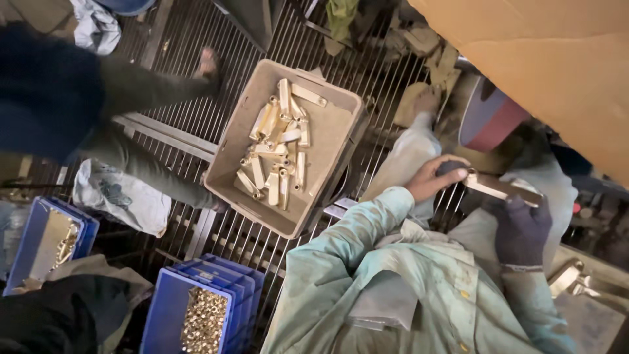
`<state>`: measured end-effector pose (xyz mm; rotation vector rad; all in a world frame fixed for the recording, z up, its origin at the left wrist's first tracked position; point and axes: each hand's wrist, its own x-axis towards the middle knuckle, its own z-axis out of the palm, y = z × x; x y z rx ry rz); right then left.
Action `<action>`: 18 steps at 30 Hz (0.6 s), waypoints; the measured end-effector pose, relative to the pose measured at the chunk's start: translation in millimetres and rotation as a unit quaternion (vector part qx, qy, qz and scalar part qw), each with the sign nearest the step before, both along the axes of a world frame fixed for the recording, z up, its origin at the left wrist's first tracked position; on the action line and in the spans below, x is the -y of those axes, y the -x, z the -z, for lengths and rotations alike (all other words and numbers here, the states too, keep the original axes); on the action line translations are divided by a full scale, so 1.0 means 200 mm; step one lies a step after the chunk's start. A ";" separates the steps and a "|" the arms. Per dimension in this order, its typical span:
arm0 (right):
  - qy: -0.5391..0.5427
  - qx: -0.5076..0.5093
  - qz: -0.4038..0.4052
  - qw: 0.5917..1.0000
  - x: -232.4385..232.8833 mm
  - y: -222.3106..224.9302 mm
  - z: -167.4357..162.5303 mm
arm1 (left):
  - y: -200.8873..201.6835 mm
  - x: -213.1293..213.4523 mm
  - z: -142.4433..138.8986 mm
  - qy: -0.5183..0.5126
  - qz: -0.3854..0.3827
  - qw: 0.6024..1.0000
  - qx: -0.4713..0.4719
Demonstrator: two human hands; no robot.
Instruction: The person repeatedly picks up small brass-colored metal parts from a container and presses them against a rotating grinding wheel to smooth their surfaces. They handle the parts one at a time, turning them over to work on different sides before placing them back into the container.
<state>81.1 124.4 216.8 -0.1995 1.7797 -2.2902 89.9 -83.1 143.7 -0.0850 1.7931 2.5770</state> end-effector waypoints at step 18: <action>0.103 0.082 0.321 0.938 -0.99 0.01 0.43 | 0.08 -0.16 0.19 0.109 0.106 0.988 -0.028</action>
